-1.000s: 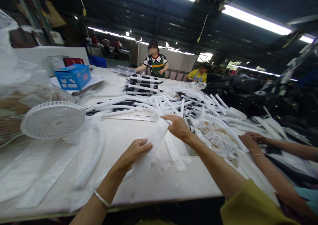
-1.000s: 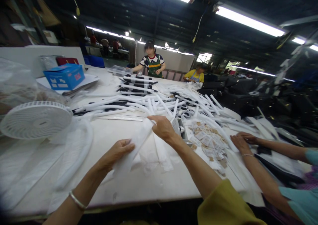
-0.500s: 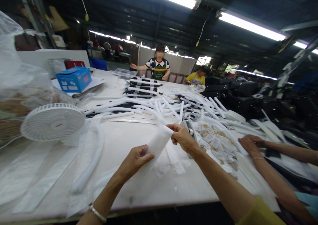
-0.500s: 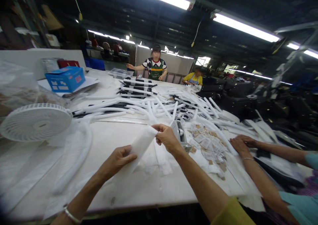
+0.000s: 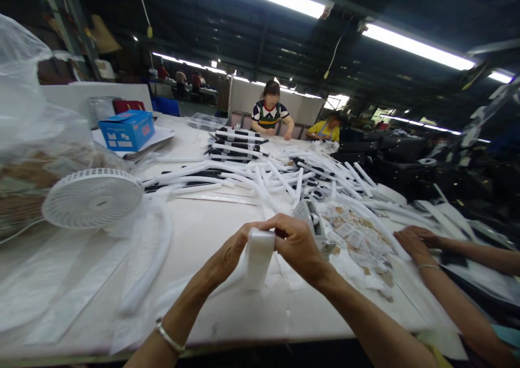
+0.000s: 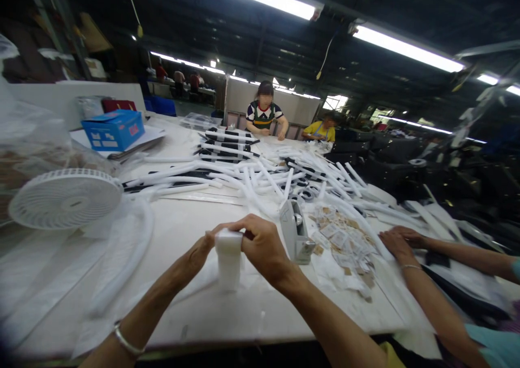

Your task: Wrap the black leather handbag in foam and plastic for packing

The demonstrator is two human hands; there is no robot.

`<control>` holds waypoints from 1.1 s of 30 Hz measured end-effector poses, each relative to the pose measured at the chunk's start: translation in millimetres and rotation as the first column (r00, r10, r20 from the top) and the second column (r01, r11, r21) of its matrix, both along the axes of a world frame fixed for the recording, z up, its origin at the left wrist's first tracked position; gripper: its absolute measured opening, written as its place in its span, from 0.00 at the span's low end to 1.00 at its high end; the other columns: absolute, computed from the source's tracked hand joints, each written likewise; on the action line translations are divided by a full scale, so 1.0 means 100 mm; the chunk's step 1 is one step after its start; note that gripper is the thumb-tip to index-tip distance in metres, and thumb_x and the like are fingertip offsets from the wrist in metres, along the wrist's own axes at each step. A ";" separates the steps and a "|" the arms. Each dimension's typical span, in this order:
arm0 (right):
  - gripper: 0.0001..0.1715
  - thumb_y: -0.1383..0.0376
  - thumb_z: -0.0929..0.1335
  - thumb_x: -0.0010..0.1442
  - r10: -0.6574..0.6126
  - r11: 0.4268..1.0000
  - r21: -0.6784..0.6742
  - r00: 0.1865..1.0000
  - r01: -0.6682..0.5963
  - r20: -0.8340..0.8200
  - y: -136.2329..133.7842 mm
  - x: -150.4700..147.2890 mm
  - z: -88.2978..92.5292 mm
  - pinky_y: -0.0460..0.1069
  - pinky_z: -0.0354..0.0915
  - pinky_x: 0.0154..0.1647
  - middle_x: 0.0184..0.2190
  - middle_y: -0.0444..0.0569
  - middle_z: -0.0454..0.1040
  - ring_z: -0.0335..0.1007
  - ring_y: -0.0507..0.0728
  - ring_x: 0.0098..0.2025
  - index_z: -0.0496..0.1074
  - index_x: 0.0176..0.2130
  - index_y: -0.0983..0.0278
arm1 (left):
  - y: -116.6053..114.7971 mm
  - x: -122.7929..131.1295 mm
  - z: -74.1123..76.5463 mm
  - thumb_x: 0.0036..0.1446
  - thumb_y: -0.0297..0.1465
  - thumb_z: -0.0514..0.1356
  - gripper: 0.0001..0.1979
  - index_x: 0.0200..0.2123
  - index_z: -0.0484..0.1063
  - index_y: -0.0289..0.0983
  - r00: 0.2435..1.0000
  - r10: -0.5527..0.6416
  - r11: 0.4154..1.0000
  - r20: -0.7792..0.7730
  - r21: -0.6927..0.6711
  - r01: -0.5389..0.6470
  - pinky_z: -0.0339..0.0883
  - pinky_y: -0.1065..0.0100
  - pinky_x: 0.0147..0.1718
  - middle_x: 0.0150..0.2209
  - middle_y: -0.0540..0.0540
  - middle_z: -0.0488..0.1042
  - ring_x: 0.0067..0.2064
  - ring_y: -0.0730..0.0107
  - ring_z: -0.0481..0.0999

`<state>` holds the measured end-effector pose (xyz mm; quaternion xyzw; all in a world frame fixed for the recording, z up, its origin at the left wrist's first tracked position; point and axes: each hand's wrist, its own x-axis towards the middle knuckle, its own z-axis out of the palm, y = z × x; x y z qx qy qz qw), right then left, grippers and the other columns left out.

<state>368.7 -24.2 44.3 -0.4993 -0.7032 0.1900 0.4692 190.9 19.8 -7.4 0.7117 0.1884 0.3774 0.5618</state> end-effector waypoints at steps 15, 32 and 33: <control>0.14 0.75 0.72 0.52 -0.070 0.989 0.138 0.992 0.055 0.107 0.07 -0.04 0.20 0.45 0.69 0.35 0.32 0.45 0.80 0.76 0.53 0.32 0.81 0.37 0.59 | -0.11 0.13 0.07 0.63 0.56 0.35 0.35 0.38 0.73 0.39 0.888 0.452 0.891 0.083 0.010 -0.454 0.48 0.52 0.62 0.58 0.41 0.67 0.62 0.52 0.60; 0.16 0.73 0.68 0.50 -0.087 0.993 -0.095 0.986 0.074 -0.141 0.14 -0.22 0.17 0.45 0.70 0.31 0.32 0.44 0.81 0.76 0.54 0.32 0.81 0.36 0.60 | -0.11 0.14 0.05 0.61 0.37 0.61 0.10 0.40 0.77 0.38 0.946 0.256 0.953 0.200 -0.216 -0.213 0.61 0.64 0.52 0.48 0.46 0.76 0.51 0.59 0.71; 0.15 0.72 0.68 0.49 -0.105 0.984 -0.164 0.975 0.073 -0.194 0.17 -0.22 0.17 0.44 0.69 0.25 0.29 0.44 0.80 0.74 0.53 0.28 0.81 0.36 0.61 | -0.09 0.13 0.06 0.61 0.38 0.61 0.11 0.40 0.77 0.37 0.951 0.250 0.948 0.182 -0.246 -0.202 0.63 0.65 0.48 0.43 0.47 0.78 0.46 0.61 0.73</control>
